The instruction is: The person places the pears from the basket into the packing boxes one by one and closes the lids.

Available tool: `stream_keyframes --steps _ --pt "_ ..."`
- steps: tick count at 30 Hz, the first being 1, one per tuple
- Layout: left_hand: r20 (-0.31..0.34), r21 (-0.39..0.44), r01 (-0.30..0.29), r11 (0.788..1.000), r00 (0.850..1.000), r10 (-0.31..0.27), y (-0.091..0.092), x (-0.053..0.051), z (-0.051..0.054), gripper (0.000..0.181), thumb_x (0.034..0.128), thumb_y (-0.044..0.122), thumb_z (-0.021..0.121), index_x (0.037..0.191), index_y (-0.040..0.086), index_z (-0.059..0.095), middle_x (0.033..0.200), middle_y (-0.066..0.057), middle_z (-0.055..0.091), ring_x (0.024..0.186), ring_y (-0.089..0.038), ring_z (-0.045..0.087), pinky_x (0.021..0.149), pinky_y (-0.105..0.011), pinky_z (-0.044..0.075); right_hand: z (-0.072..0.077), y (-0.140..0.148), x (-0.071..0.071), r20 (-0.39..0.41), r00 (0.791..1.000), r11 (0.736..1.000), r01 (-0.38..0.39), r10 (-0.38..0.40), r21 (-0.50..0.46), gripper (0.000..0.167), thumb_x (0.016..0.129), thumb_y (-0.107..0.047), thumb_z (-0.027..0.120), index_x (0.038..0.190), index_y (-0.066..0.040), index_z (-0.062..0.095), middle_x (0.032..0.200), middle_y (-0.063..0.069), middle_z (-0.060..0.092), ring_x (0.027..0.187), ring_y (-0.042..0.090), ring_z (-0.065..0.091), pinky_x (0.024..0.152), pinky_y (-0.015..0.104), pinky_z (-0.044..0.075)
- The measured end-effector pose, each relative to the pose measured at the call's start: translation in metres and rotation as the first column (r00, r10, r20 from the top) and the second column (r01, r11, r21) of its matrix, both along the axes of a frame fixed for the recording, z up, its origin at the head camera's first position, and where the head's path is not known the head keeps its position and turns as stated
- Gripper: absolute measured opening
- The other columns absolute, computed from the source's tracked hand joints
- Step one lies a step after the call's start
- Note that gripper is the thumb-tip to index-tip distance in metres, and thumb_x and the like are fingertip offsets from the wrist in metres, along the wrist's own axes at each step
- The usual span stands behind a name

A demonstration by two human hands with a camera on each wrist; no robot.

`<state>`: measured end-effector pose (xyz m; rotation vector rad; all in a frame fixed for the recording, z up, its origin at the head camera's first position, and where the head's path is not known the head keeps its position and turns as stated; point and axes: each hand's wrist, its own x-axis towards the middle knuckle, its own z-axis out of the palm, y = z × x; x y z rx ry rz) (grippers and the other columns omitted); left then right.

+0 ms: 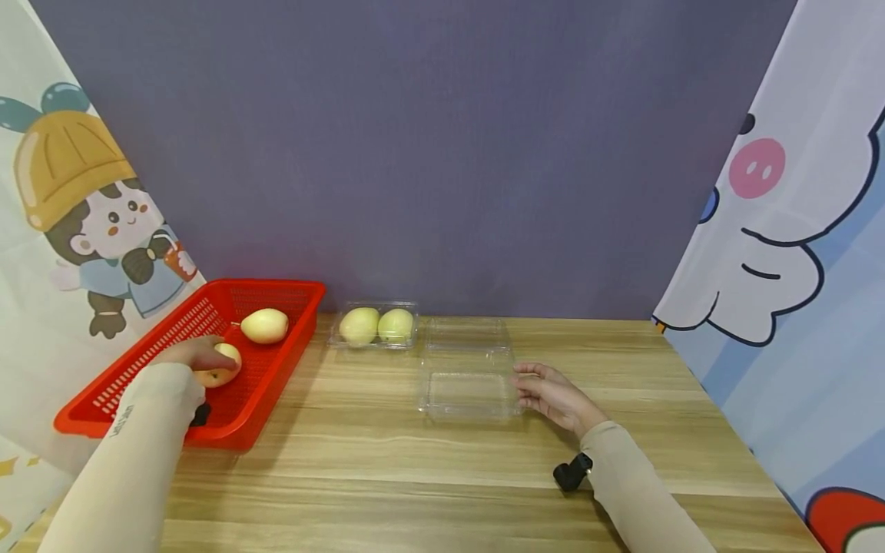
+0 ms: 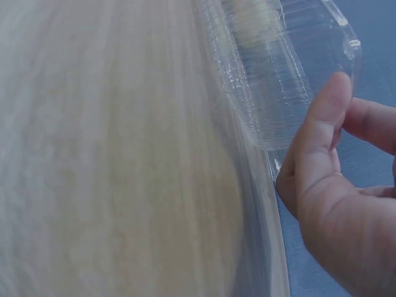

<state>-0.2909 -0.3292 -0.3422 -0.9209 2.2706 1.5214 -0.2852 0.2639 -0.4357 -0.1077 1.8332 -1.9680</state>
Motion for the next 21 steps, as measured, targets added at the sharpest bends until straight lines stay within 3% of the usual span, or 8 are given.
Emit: stream_keyframes --steps 3,7,10,13,18,21 --pt "0.0 -0.018 0.005 1.0 1.0 -0.005 0.002 0.002 0.001 0.1 0.0789 0.024 0.083 0.16 0.021 0.025 0.161 -0.021 0.022 0.126 -0.042 0.034 0.083 -0.045 0.053 0.0 0.0 0.0 0.0 1.0 1.0 0.003 -0.003 0.003 0.06 0.104 -0.007 0.051 0.147 0.015 0.016 0.1 0.007 0.052 0.078 0.008 0.054 0.07 0.021 0.052" --pt "0.031 -0.107 0.124 0.986 0.992 -0.122 0.001 0.002 0.004 0.102 0.0775 0.027 0.083 0.159 0.013 0.024 0.152 -0.028 0.028 0.117 -0.044 0.039 0.076 -0.042 0.055 0.001 0.0 0.0 0.001 1.0 1.0 0.003 -0.003 0.005 0.06 0.104 -0.006 0.05 0.147 0.015 0.016 0.099 0.007 0.053 0.078 0.008 0.054 0.069 0.021 0.052" --pt "0.05 -0.118 0.195 0.974 0.98 -0.19 0.0 0.0 0.007 0.104 0.079 0.027 0.082 0.16 0.012 0.018 0.146 -0.032 0.027 0.116 -0.046 0.037 0.075 -0.043 0.056 0.001 0.001 0.0 0.003 1.0 1.0 0.002 -0.002 0.001 0.059 0.104 -0.006 0.05 0.147 0.015 0.016 0.098 0.007 0.053 0.077 0.008 0.055 0.069 0.021 0.052" --pt "0.058 -0.112 0.226 0.968 0.974 -0.221 0.0 0.0 0.009 0.102 0.0808 0.024 0.081 0.16 0.011 0.018 0.141 -0.033 0.028 0.116 -0.047 0.036 0.077 -0.045 0.056 0.0 0.001 0.001 0.005 1.0 1.0 -0.002 0.002 -0.006 0.059 0.104 -0.006 0.051 0.147 0.015 0.016 0.098 0.007 0.054 0.077 0.008 0.055 0.069 0.021 0.052" --pt "0.061 -0.184 0.295 0.938 0.956 -0.288 0.002 0.001 0.011 0.092 0.0818 0.023 0.079 0.153 0.003 0.024 0.131 -0.033 0.035 0.111 -0.046 0.039 0.079 -0.046 0.056 0.0 0.002 0.0 0.003 1.0 1.0 -0.005 0.005 -0.009 0.06 0.104 -0.007 0.051 0.147 0.015 0.016 0.098 0.007 0.053 0.077 0.008 0.055 0.069 0.021 0.052" --pt "0.057 -0.203 0.287 0.936 0.958 -0.282 0.002 0.001 0.01 0.091 0.0796 0.024 0.081 0.151 0.002 0.029 0.131 -0.032 0.037 0.111 -0.046 0.04 0.077 -0.046 0.057 -0.001 0.002 0.0 0.002 1.0 1.0 -0.006 0.006 -0.007 0.061 0.104 -0.007 0.051 0.148 0.015 0.016 0.098 0.007 0.053 0.077 0.008 0.054 0.069 0.021 0.052"
